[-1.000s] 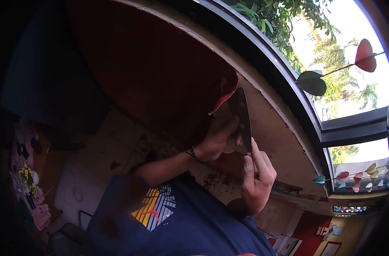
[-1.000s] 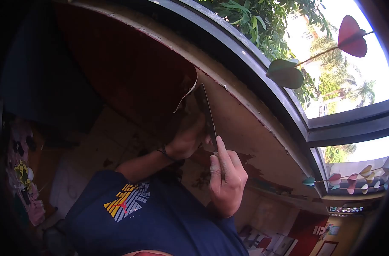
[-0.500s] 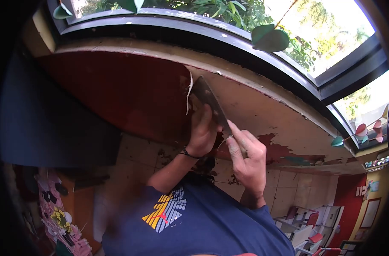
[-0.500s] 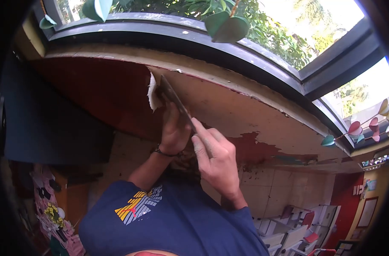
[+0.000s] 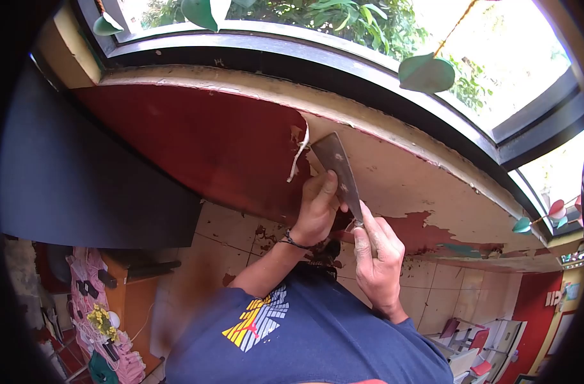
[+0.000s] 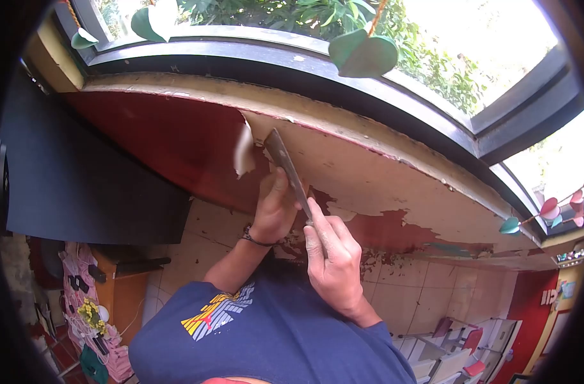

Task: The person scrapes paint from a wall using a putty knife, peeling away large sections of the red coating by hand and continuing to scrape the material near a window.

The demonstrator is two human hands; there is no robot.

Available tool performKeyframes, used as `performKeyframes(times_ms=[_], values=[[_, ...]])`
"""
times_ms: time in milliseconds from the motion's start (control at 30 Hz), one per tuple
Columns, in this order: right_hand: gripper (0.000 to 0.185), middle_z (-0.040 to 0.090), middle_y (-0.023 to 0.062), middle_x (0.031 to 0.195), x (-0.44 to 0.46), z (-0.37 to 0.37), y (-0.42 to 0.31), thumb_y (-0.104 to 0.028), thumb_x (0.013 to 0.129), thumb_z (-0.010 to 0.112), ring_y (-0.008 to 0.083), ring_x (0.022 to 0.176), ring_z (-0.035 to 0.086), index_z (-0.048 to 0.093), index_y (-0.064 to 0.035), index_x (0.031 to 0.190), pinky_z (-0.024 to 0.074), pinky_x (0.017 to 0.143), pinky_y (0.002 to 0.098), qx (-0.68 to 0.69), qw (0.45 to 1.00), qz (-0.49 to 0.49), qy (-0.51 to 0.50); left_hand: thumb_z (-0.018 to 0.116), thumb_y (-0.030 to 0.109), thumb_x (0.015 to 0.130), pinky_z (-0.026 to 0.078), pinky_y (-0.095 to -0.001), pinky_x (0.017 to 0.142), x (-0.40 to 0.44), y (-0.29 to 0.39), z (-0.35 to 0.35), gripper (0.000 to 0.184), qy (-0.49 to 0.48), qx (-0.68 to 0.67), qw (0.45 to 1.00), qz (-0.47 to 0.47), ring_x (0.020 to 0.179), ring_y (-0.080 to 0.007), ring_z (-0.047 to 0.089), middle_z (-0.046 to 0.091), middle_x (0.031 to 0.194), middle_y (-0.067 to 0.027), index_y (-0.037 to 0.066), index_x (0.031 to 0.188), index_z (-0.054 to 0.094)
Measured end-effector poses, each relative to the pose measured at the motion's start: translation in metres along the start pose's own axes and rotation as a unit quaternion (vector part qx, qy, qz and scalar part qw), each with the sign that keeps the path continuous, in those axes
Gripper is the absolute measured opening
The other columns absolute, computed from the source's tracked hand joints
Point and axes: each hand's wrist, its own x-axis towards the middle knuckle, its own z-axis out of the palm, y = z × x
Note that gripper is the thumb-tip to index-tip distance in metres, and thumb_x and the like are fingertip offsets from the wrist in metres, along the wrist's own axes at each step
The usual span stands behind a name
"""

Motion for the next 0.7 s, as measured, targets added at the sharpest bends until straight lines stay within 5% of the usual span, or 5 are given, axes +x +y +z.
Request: performKeyframes(times_ms=[167,233,500,700], values=[[0.035,0.059,0.0148,0.084,0.002,0.003,-0.002,0.003,0.086,0.054,0.0198,0.064,0.055,0.053,0.0035,0.120,0.0463,0.060,0.0301,0.022,1.000,0.012,0.003,0.041,0.036,0.096,0.042,-0.0273,0.058,0.004,0.002,0.001,0.030,-0.010,-0.013,1.000,-0.005,0.059,-0.0101,0.043,0.047,0.069,0.0002,0.009,0.089,0.053],[0.034,0.058,0.0148,0.083,-0.004,0.006,0.004,0.002,0.085,0.054,0.0195,0.064,0.055,0.054,0.0032,0.120,0.0462,0.060,0.0302,0.031,0.999,0.027,0.011,0.047,0.038,0.094,0.041,-0.0224,0.057,0.000,-0.002,-0.003,0.036,0.003,-0.040,0.999,-0.015,0.062,-0.0086,0.050,0.059,0.078,-0.0040,0.004,0.088,0.057],[0.036,0.057,0.0150,0.082,0.006,0.018,0.004,0.002,0.084,0.056,0.0212,0.063,0.056,0.054,0.0019,0.120,0.0465,0.058,0.0322,0.051,0.999,-0.004,0.002,0.048,0.035,0.094,0.042,-0.0228,0.058,0.007,0.007,-0.012,0.032,-0.015,-0.054,0.997,0.051,0.064,-0.0091,0.054,0.060,0.080,-0.0039,0.004,0.093,0.057],[0.036,0.058,0.0153,0.082,0.000,0.009,0.000,0.002,0.084,0.056,0.0223,0.061,0.056,0.054,0.0021,0.120,0.0471,0.056,0.0315,-0.005,1.000,0.003,0.016,0.049,0.036,0.093,0.041,-0.0209,0.056,0.003,0.000,-0.010,0.033,-0.028,-0.057,0.998,-0.013,0.064,-0.0088,0.054,0.061,0.080,-0.0045,0.004,0.094,0.057]])
